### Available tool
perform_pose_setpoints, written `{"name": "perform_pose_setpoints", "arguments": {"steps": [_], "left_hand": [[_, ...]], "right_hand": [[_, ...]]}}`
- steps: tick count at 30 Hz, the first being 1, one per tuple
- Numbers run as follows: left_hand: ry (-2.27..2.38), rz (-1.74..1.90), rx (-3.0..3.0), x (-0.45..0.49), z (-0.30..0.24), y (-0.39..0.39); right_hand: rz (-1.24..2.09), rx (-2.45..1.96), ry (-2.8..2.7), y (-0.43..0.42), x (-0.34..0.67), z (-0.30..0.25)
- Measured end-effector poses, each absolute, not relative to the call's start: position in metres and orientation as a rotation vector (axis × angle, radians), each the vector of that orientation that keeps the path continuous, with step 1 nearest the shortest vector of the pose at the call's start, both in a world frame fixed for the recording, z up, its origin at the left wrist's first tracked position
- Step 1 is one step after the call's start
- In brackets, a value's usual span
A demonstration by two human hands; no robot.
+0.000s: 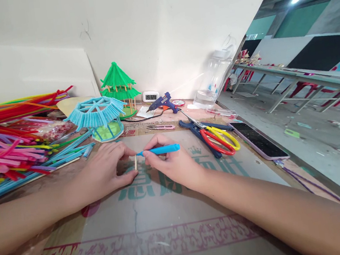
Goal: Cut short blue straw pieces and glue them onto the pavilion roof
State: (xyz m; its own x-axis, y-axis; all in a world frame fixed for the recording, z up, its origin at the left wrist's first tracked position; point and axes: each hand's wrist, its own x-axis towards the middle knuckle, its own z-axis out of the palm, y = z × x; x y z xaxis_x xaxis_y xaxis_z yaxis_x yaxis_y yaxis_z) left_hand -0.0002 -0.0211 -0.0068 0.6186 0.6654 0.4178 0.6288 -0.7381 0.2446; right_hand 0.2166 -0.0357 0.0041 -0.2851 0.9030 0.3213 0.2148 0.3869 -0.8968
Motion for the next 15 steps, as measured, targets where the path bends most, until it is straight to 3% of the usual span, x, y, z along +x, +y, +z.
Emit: {"name": "perform_pose_setpoints", "arguments": {"steps": [15], "left_hand": [[1.091, 0.767, 2.770, -0.0007, -0.0079, -0.0207]], "right_hand": [[1.019, -0.941, -1.734, -0.0355, 0.2166, 0.0028]]}}
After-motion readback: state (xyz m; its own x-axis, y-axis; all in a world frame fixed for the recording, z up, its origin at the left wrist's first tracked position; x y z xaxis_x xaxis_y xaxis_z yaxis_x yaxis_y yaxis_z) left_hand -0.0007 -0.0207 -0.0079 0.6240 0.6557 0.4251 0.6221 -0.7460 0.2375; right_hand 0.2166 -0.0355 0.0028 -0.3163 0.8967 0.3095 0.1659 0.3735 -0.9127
